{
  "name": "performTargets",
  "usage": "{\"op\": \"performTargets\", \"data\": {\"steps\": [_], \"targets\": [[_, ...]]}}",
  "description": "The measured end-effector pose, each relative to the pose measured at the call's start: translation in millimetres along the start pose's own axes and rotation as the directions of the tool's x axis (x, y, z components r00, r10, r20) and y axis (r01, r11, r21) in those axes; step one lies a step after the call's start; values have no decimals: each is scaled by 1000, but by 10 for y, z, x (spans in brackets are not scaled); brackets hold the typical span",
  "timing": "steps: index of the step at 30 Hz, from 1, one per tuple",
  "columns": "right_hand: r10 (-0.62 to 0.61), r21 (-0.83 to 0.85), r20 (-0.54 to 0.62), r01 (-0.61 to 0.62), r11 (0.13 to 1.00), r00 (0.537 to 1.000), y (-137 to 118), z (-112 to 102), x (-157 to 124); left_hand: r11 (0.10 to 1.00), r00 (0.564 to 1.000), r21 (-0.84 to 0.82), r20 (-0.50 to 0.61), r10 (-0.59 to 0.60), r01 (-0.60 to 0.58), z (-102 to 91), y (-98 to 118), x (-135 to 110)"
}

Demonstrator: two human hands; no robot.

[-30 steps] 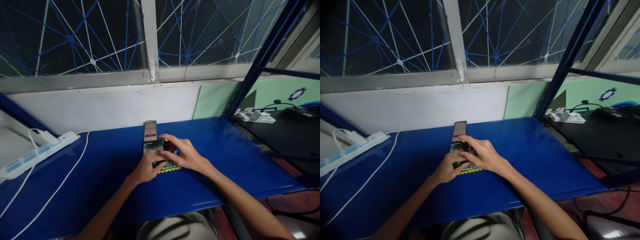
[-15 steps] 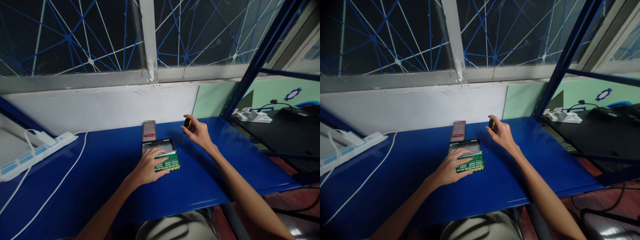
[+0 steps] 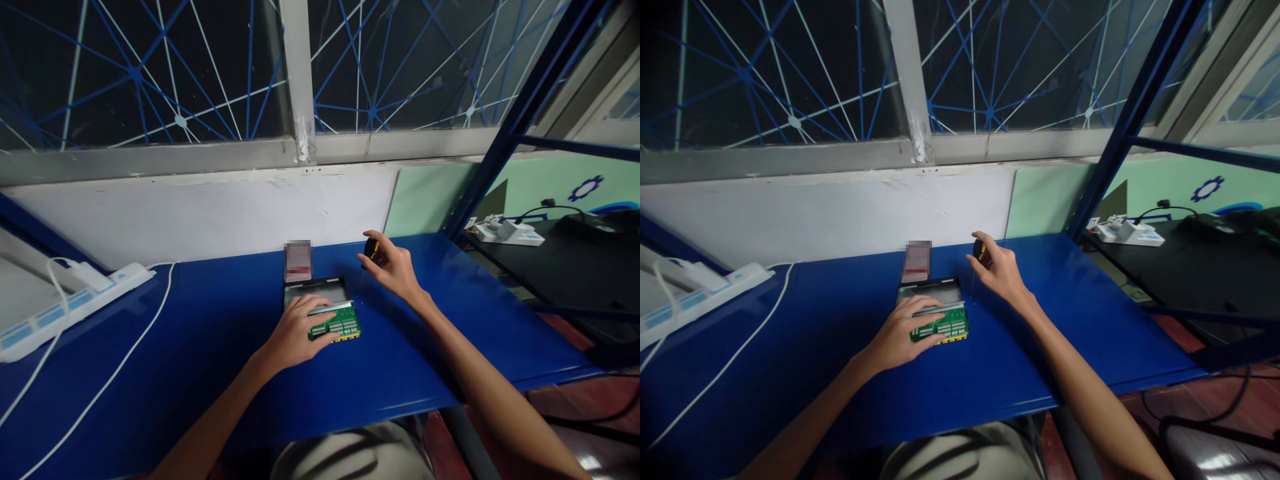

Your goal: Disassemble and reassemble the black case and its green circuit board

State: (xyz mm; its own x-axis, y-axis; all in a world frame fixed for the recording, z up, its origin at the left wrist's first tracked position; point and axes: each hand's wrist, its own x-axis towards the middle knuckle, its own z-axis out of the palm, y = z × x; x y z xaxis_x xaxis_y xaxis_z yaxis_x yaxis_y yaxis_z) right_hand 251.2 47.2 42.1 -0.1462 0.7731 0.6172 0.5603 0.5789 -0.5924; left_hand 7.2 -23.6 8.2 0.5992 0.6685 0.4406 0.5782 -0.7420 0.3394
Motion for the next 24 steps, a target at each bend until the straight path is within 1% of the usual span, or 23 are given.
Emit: {"op": "performTargets", "data": {"steps": [2, 5, 7, 10, 13, 19, 22, 24], "targets": [[46, 98, -31, -43, 994, 998, -64, -9, 0, 999, 996, -30, -73, -42, 40, 6, -6, 13], [109, 283, -87, -80, 956, 990, -192, 4, -14, 985, 974, -135, -182, -135, 111, 6, -20, 29], [143, 397, -100, -92, 913, 985, -277, 32, -33, 967, 958, -205, -214, -192, 148, 2, -29, 33], [169, 491, -85, -106, 865, 982, -372, 83, -72, 950, 944, -251, -220, -245, 188, 1, -34, 32], [160, 510, -62, -106, 854, 985, -422, 130, -112, 951, 945, -242, -217, -246, 192, 10, -26, 32], [136, 470, -26, -108, 876, 990, -472, 185, -165, 965, 953, -205, -221, -209, 164, 19, -6, 49], [145, 480, -33, -112, 870, 989, -483, 181, -159, 963, 950, -215, -231, -209, 160, 0, 2, 57], [164, 506, -58, -113, 855, 985, -481, 170, -145, 956, 943, -240, -242, -229, 170, -22, 7, 59]]}}
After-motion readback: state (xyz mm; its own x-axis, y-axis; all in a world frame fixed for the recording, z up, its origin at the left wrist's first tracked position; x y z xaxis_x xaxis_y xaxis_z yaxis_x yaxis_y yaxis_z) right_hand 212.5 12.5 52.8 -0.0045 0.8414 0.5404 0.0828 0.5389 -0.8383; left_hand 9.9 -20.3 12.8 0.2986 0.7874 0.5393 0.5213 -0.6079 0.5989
